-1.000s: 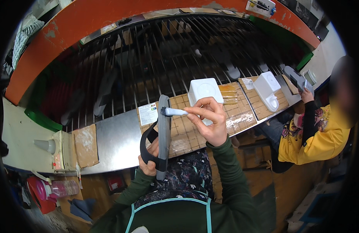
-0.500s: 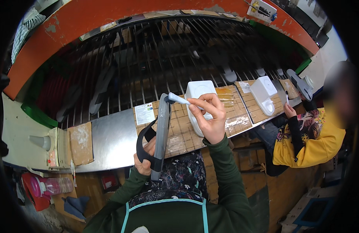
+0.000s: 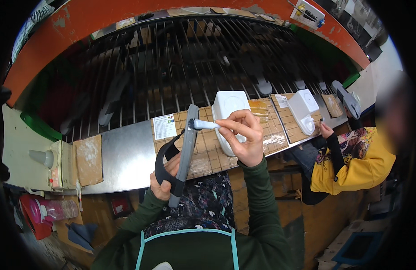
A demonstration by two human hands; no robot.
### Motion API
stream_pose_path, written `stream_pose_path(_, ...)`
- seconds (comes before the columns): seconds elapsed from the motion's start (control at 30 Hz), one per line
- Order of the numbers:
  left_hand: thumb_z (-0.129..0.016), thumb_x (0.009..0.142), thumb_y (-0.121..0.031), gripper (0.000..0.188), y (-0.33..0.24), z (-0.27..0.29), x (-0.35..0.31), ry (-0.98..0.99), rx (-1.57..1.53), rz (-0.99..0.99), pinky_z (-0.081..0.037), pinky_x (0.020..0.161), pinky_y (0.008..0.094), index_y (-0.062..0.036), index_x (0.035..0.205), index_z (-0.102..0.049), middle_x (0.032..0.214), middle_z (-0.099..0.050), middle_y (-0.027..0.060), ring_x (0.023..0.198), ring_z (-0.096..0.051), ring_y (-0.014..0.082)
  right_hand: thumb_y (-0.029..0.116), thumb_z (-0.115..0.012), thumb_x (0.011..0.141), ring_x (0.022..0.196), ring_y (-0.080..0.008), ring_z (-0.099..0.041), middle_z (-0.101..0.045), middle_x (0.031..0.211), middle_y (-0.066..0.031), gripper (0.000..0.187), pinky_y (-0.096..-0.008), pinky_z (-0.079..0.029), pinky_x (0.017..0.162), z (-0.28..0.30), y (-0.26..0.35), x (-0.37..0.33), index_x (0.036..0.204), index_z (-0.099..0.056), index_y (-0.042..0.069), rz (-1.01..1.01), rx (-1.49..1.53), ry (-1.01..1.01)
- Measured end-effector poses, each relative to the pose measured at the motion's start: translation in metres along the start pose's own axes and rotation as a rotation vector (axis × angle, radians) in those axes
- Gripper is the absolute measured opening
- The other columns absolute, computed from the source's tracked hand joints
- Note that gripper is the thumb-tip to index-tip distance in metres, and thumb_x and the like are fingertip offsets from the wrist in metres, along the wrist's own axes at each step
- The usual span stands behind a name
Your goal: The person repeatedly applies a white adhesive from a small tube to the sole of a grey slipper, then places the slipper on a drying rack. The process is repeated for multiple slippers in a workshop setting.
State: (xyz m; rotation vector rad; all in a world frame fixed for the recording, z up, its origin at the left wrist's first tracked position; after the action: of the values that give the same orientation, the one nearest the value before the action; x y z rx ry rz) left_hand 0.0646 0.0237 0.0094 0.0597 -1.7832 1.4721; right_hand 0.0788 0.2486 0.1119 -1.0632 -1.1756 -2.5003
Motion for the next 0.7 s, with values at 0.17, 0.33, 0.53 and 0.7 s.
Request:
stream_pose_path(0.17, -0.04, 0.099, -0.039, 0.057, -0.001, 0.0, 0.002, -0.009, -0.008, 0.011, -0.037, 0.106, 0.0435, 0.0119, 0.116, -0.06, 0.127, -0.055, 0.03, 0.125, -0.049, 0.0412, 0.004, -0.076, 0.074, 0.064, -0.0086, -0.052, -0.059, 0.086, -0.002, 0.023, -0.0248, -0.037, 0.066, -0.002, -0.001, -0.004, 0.096, -0.075, 0.007, 0.005, -0.01, 0.004)
stream_pose_path(0.33, -0.038, 0.1, -0.035, 0.056, -0.004, -0.001, 0.005, -0.004, 0.007, 0.047, -0.037, 0.106, 0.0429, 0.0137, 0.119, -0.058, 0.128, -0.054, 0.0306, 0.124, -0.051, 0.0412, 0.006, -0.077, 0.072, 0.073, -0.0112, -0.054, -0.06, 0.087, -0.0009, 0.026, -0.0279, -0.034, 0.073, -0.004, -0.002, -0.009, 0.097, -0.076, 0.011, 0.019, -0.082, 0.0)
stream_pose_path(0.53, -0.036, 0.1, -0.032, 0.055, -0.005, 0.0, 0.009, -0.007, -0.016, 0.096, -0.037, 0.106, 0.042, 0.0149, 0.121, -0.055, 0.128, -0.054, 0.0316, 0.123, -0.051, 0.0411, 0.006, -0.078, 0.069, 0.076, -0.0134, -0.054, -0.062, 0.085, -0.0006, 0.028, -0.0293, -0.033, 0.074, -0.006, -0.001, -0.011, 0.096, -0.076, 0.013, 0.046, -0.111, -0.011)
stream_pose_path(0.7, -0.036, 0.101, -0.029, 0.052, -0.005, -0.001, 0.011, -0.026, -0.079, 0.194, -0.038, 0.104, 0.0394, 0.0153, 0.124, -0.052, 0.128, -0.054, 0.0306, 0.123, -0.052, 0.039, 0.006, -0.078, 0.068, 0.077, -0.0138, -0.055, -0.062, 0.085, -0.0005, 0.028, -0.03, -0.033, 0.073, -0.008, 0.002, -0.01, 0.095, -0.076, 0.013, 0.077, -0.138, -0.018)
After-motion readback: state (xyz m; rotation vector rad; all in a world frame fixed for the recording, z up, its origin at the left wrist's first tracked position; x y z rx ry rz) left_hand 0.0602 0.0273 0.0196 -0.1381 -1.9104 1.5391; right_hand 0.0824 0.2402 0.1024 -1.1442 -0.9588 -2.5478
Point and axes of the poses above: each hand's wrist, its own x-axis towards the middle knuckle, its own z-axis out of the back of the hand, y = z × x, the point moved 6 cm from there along x, towards the middle knuckle
